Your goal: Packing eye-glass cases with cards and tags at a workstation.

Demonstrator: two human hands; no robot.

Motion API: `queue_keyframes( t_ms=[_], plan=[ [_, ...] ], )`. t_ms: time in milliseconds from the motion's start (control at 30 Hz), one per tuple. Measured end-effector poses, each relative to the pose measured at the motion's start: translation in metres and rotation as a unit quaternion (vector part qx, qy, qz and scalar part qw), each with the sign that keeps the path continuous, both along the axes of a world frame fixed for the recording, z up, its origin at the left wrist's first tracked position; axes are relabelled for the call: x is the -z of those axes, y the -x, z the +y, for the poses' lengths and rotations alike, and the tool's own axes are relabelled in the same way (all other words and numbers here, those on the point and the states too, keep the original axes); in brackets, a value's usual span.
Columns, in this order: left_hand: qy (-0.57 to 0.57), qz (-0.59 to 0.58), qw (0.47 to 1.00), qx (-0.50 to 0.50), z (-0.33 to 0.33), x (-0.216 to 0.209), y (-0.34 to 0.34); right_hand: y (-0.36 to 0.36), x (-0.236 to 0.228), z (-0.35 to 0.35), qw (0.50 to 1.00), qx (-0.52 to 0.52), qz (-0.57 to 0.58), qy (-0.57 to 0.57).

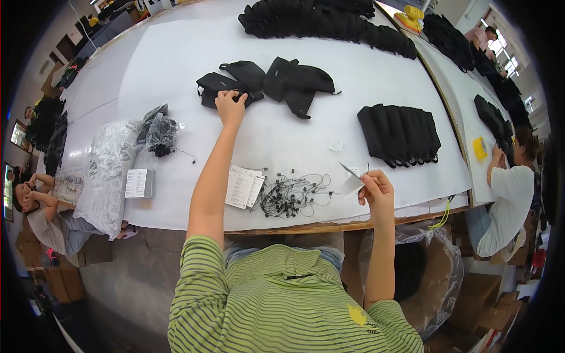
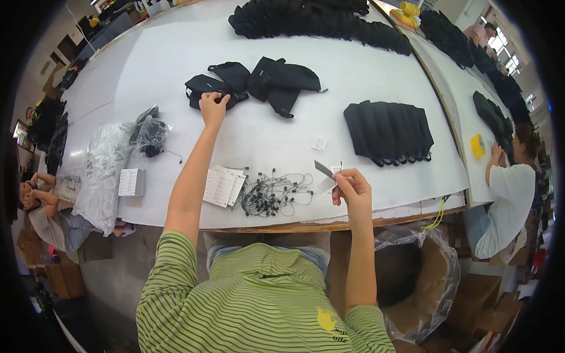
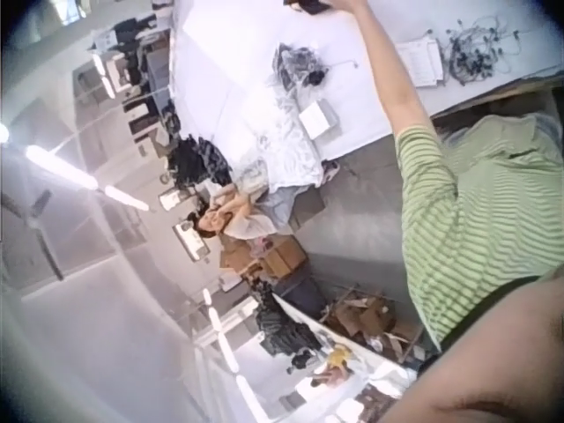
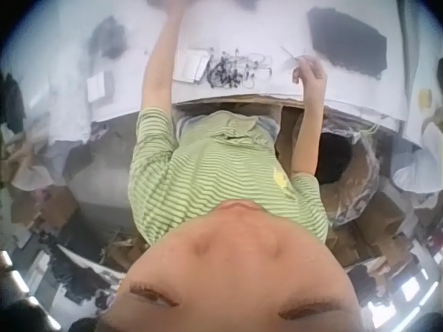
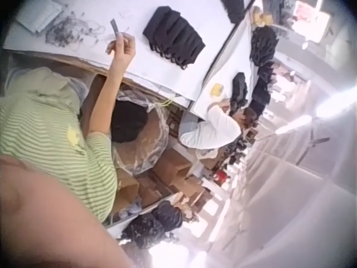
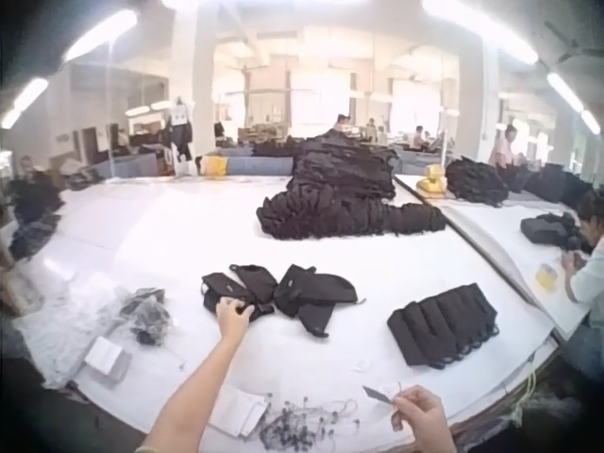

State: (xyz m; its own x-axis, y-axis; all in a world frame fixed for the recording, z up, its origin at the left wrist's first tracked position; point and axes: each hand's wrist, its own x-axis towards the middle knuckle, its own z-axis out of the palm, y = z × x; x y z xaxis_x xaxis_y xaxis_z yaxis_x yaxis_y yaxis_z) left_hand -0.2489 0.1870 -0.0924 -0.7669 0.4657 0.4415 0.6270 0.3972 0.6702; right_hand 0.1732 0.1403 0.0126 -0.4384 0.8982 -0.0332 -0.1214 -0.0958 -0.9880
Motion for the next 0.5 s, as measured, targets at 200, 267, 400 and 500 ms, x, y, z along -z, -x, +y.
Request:
queue_keyframes(
  t_ms=[200,267,400,500],
  plan=[
    [-0.009,-0.132,0.971,0.201,-0.048,-0.047,-0.079,0.004,-0.002,0.03,0.982,0.142,0.115,0.053],
    [0.0,-0.209,0.933,0.294,-0.072,-0.057,-0.097,0.011,-0.012,0.038,0.992,0.118,0.023,-0.036],
    [-0.005,-0.433,0.837,0.334,-0.101,-0.077,-0.131,0.015,0.0,0.041,0.994,0.099,0.051,0.003],
    [-0.038,-0.428,0.828,0.361,-0.114,-0.072,-0.154,0.021,0.008,0.024,0.998,0.046,-0.019,-0.024]
  ],
)
